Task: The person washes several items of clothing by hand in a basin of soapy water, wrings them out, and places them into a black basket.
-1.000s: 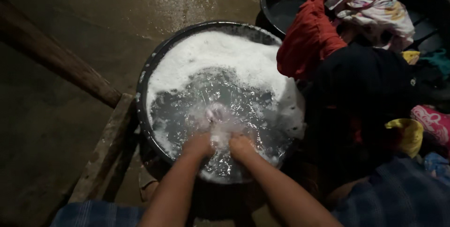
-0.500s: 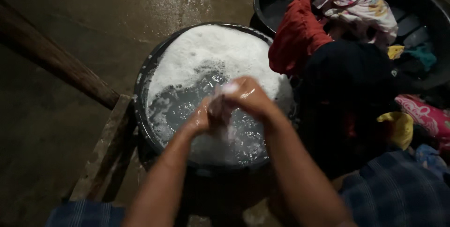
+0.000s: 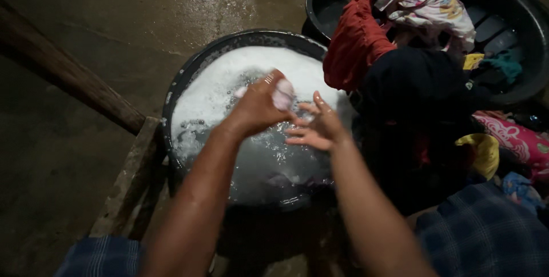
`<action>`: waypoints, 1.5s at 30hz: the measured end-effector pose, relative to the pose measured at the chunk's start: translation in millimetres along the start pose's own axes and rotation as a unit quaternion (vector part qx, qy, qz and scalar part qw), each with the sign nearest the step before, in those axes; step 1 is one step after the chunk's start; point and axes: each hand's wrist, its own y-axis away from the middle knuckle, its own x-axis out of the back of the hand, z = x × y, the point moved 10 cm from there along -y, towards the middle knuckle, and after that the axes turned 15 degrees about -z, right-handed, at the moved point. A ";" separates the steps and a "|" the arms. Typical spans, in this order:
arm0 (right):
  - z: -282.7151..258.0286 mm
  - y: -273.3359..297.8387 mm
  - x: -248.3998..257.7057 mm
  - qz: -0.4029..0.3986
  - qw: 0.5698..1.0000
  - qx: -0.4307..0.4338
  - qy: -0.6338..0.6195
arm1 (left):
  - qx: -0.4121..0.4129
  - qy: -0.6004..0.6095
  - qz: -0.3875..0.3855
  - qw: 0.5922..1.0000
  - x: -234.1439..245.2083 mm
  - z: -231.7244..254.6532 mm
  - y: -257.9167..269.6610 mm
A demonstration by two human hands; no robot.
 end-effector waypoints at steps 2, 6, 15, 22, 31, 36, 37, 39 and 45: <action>24.4 -6.2 -10.8 -0.017 0.998 -0.036 -0.048 | 0.008 -0.017 -0.087 0.996 -34.4 -3.3 -6.2; 28.9 -29.6 -2.4 -0.071 0.983 0.139 -0.097 | -0.021 0.014 -0.154 0.988 -83.0 -23.3 -8.6; -13.8 -30.2 -31.8 -0.065 0.955 0.256 -0.134 | -0.081 0.529 0.242 0.809 -20.8 -98.6 -4.1; -46.2 3.5 -69.9 -0.176 0.910 0.360 0.104 | -0.006 0.671 0.136 0.729 -46.9 -108.0 -11.4; 10.3 -28.7 -53.2 -0.153 0.978 0.079 -0.119 | -0.019 0.268 0.265 0.926 -16.0 -76.2 9.5; -0.7 -32.6 -49.1 -0.095 0.956 0.211 -0.179 | -0.223 0.042 0.306 0.925 -14.8 -38.9 15.8; -4.4 -28.1 -37.4 -0.027 0.962 0.237 -0.131 | -0.197 0.135 0.282 0.929 -13.4 -58.1 8.6; -12.8 -31.0 -34.1 0.007 0.955 0.272 -0.115 | -0.175 0.227 0.256 0.923 -12.8 -73.5 -3.0; -59.5 37.0 -46.5 0.195 0.843 0.427 0.263 | -0.016 0.538 0.297 0.789 -44.5 -114.4 -0.9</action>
